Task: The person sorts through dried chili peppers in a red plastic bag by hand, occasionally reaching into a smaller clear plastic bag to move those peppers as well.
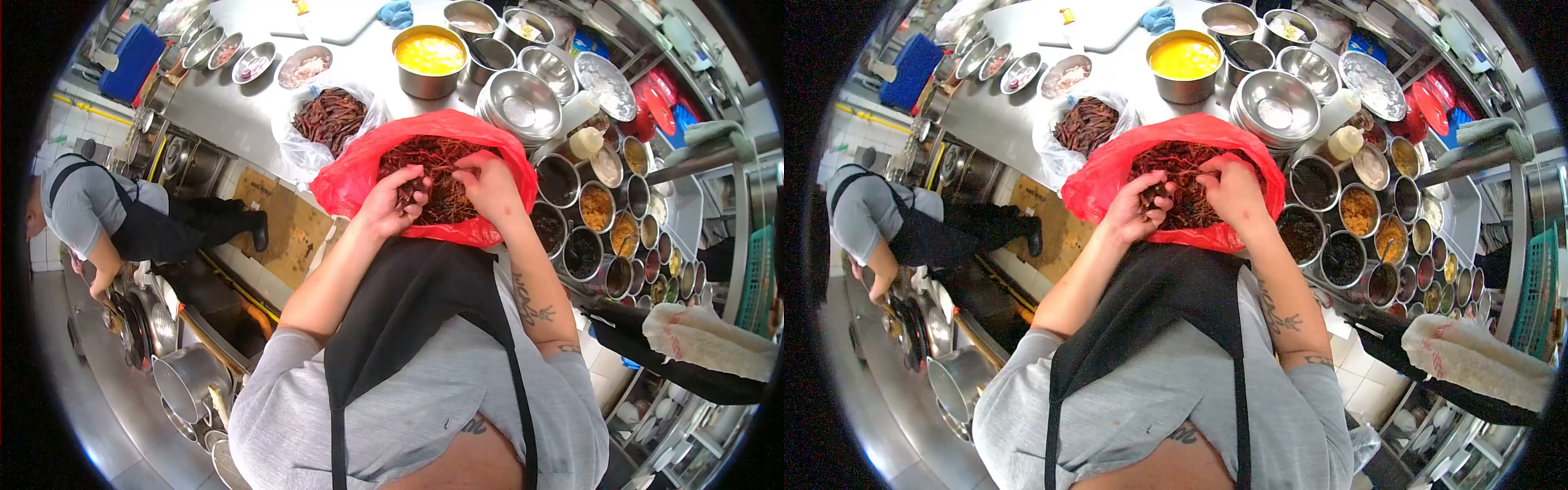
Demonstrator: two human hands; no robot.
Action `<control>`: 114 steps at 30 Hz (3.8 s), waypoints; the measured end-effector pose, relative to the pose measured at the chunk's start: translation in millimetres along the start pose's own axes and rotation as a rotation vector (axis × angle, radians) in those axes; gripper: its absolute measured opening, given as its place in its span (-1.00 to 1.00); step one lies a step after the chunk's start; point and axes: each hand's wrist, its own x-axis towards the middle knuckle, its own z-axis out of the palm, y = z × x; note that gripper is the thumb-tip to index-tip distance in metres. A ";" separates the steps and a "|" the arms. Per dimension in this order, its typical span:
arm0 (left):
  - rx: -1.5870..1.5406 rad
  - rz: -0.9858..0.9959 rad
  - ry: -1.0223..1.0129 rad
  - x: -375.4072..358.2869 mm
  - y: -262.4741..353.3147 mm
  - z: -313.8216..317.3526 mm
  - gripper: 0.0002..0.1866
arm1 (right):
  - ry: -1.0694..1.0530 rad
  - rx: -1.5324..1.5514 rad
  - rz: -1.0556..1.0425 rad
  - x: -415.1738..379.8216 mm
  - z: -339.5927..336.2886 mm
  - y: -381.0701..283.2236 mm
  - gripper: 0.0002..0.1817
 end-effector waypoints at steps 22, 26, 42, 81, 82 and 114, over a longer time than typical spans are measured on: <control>0.384 0.559 -0.188 -73.0 92.4 68.6 -0.88 | -0.107 0.611 -0.023 -8.4 -11.5 -3.7 -0.84; 1.173 0.738 0.337 -41.4 173.4 32.4 -0.88 | -0.092 0.527 -0.016 -7.0 -6.8 -2.0 -0.81; 2.064 0.998 0.647 19.3 207.2 20.7 -0.58 | -0.107 -0.221 -0.040 -19.1 -18.3 -13.5 -0.62; 2.277 0.711 -0.437 -23.3 -2.2 -34.3 -0.68 | -0.047 0.121 -0.279 -8.7 12.3 -5.1 -0.79; 2.296 0.701 -0.433 -23.5 -2.5 -35.0 -0.71 | -0.046 0.127 -0.281 -7.8 11.8 -4.4 -0.80; 1.833 0.818 0.067 -18.5 6.1 38.9 -0.40 | -0.073 0.010 -0.018 5.0 -9.3 18.7 -0.38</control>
